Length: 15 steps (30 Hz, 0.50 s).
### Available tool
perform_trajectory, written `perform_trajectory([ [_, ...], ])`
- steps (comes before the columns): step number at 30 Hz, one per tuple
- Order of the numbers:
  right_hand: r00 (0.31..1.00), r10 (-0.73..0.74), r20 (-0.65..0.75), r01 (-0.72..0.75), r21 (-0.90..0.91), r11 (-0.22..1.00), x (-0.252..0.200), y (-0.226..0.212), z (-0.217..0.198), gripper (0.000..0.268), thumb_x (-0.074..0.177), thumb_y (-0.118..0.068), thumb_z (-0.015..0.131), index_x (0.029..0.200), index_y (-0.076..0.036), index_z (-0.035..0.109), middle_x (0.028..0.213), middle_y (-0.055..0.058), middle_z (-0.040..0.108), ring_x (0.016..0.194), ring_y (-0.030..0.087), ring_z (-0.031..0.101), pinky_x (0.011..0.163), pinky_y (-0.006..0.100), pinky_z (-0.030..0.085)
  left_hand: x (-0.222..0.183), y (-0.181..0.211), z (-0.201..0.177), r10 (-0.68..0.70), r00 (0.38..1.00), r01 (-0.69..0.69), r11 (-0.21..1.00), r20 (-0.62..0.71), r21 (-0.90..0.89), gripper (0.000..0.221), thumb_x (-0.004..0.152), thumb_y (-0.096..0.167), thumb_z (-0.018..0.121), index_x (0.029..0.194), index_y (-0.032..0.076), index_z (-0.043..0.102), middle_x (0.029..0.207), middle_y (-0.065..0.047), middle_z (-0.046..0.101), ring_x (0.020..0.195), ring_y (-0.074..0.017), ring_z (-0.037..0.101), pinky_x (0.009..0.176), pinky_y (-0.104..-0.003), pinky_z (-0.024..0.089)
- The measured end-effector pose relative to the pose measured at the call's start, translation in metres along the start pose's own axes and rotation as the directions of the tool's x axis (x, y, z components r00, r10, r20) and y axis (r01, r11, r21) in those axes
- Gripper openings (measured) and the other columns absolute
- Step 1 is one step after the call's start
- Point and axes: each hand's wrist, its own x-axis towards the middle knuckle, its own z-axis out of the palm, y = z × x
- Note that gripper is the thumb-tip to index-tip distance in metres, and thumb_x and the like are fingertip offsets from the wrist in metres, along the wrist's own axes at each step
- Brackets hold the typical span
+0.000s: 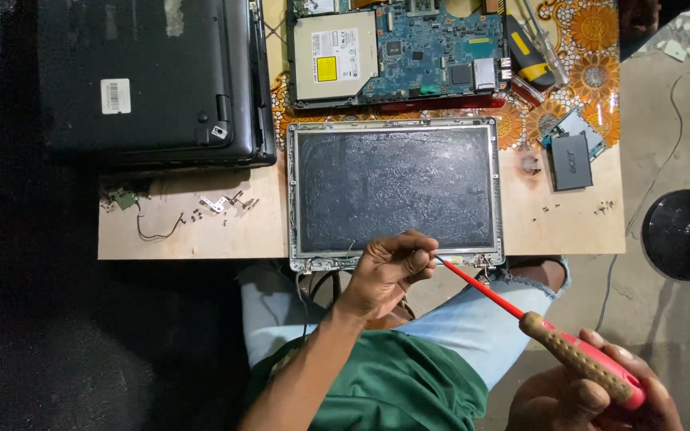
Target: Using a screwdriver to remove or install screws on a laptop screen panel and hinges during a repair.
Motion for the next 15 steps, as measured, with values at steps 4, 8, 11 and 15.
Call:
perform_trajectory([
  [4, 0.985, -0.144, 0.098, 0.159, -0.17, 0.973, 0.006, -0.006, -0.004, 0.034, 0.115, -0.007, 0.038, 0.122, 0.025, 0.033, 0.108, 0.038, 0.051, 0.095, 0.045, 0.06, 0.088, 0.042, 0.045, -0.001, 0.003, -0.001, -0.004, 0.999, 0.006, 0.999, 0.048, -0.042, 0.016, 0.088, -0.005, 0.068, 0.103, -0.003, 0.07, 0.096, -0.013, 0.069, 0.087, -0.0208, 0.07, 0.077, -0.026, 0.064],
  [8, 0.98, -0.172, 0.1, 0.19, -0.218, 0.957, 0.007, -0.011, -0.004, 0.041, 0.115, -0.012, 0.033, 0.119, 0.029, 0.035, 0.109, 0.038, 0.048, 0.089, 0.045, 0.063, 0.081, 0.042, 0.049, -0.002, 0.006, -0.001, 0.002, 0.996, 0.002, 0.999, 0.09, -0.042, 0.015, 0.089, -0.006, 0.065, 0.104, -0.003, 0.07, 0.097, -0.014, 0.067, 0.086, -0.0215, 0.069, 0.077, -0.026, 0.064],
  [11, 0.991, -0.038, 0.13, 0.061, -0.178, 0.982, 0.005, -0.007, -0.014, 0.028, 0.116, 0.0, 0.044, 0.122, 0.026, 0.035, 0.109, 0.038, 0.059, 0.103, 0.045, 0.061, 0.097, 0.04, 0.042, -0.003, 0.007, -0.003, -0.009, 0.996, 0.012, 0.999, 0.087, -0.03, 0.014, 0.089, -0.005, 0.067, 0.103, -0.003, 0.07, 0.097, -0.015, 0.067, 0.083, -0.0222, 0.068, 0.077, -0.027, 0.064],
  [15, 0.967, -0.13, 0.218, 0.179, -0.224, 0.958, 0.006, -0.006, -0.013, 0.025, 0.111, -0.002, 0.042, 0.116, 0.022, 0.038, 0.109, 0.035, 0.057, 0.102, 0.046, 0.065, 0.096, 0.042, 0.047, -0.003, 0.015, 0.005, 0.017, 0.993, -0.022, 0.999, 0.118, 0.035, 0.014, 0.088, -0.006, 0.068, 0.101, -0.002, 0.07, 0.098, -0.014, 0.067, 0.083, -0.0216, 0.068, 0.075, -0.026, 0.064],
])
